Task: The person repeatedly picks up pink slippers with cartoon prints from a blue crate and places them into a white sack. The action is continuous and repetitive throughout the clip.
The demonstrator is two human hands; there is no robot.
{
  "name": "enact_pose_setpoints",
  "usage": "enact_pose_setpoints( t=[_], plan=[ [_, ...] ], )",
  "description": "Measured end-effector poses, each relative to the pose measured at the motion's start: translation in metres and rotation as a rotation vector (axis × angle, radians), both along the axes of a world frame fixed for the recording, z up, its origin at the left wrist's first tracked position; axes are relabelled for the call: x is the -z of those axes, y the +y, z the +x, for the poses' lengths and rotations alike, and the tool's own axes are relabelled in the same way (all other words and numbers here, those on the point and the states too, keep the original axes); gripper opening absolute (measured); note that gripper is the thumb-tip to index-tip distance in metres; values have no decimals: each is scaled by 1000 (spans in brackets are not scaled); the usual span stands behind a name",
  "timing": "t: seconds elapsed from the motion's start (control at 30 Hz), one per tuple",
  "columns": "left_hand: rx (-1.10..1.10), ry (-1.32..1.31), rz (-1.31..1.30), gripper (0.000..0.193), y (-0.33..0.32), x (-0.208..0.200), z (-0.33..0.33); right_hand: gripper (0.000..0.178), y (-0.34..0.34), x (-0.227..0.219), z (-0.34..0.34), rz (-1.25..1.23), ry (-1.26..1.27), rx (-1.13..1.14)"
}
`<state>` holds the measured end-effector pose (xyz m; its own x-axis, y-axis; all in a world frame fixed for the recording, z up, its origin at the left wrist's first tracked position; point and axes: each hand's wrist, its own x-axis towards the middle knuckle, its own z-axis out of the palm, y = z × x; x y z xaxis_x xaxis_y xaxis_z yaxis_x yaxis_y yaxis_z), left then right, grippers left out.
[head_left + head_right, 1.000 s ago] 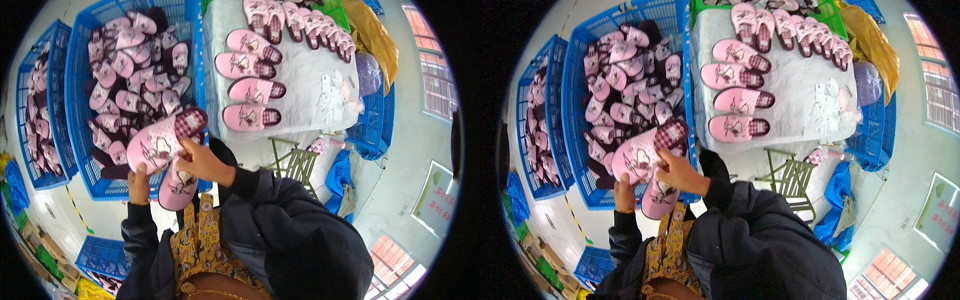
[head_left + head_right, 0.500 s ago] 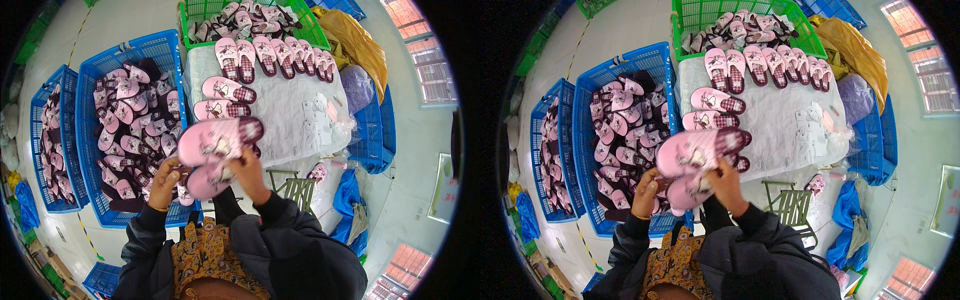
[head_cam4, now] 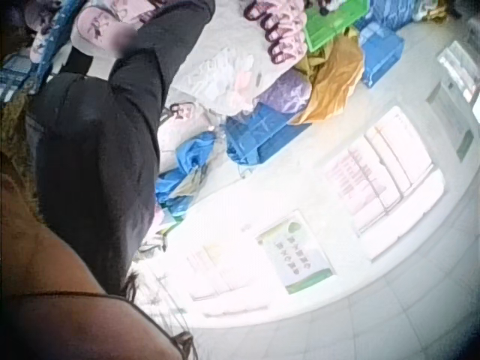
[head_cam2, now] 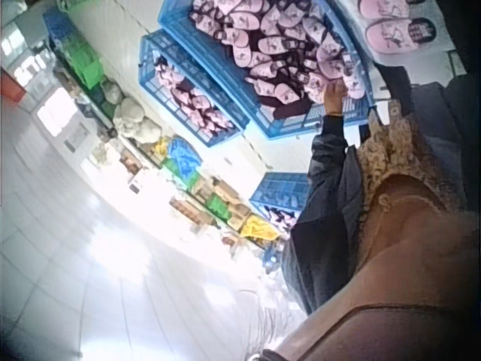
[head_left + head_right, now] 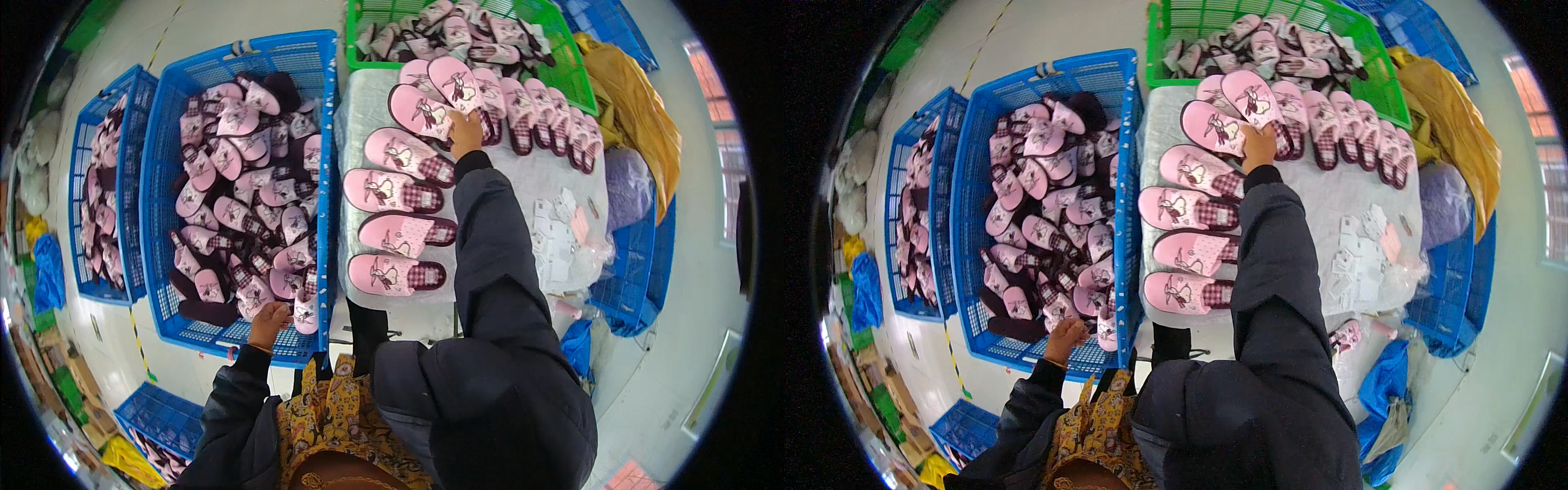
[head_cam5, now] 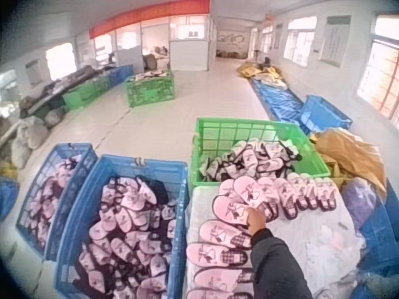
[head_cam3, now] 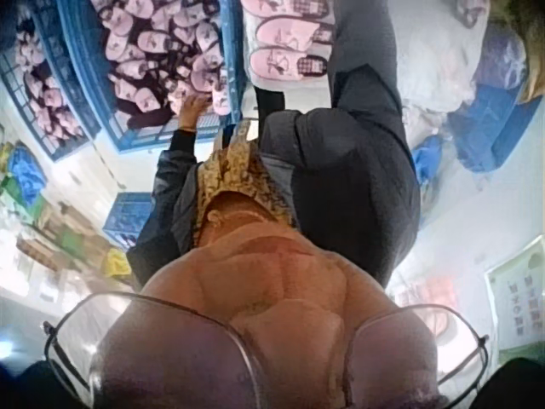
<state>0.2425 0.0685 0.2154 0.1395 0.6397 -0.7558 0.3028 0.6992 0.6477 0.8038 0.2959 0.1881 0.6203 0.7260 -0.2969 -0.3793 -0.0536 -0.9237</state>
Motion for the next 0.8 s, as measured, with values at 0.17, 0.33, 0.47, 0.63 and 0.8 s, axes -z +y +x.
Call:
enact_pose_setpoints(
  t=[0.17, 0.33, 0.47, 0.63, 0.8],
  plan=[
    [-164, 111, -130, 36, -29, 26, -36, 39, 14, 83, 47, -206, -481, 71],
    [272, 435, 222, 32, -64, 93, -143, 34, -10, 58, 18, -178, -557, 245],
    [8, 583, 176, 27, -48, 77, -162, 20, -47, -22, -113, -112, -162, 14],
    [-77, 797, 226, 24, -45, 95, -214, 18, -69, -26, -320, -66, -60, -609],
    [217, 1112, 367, 25, -31, 114, -279, 19, -50, 84, -450, -374, 162, -936]
  ],
)
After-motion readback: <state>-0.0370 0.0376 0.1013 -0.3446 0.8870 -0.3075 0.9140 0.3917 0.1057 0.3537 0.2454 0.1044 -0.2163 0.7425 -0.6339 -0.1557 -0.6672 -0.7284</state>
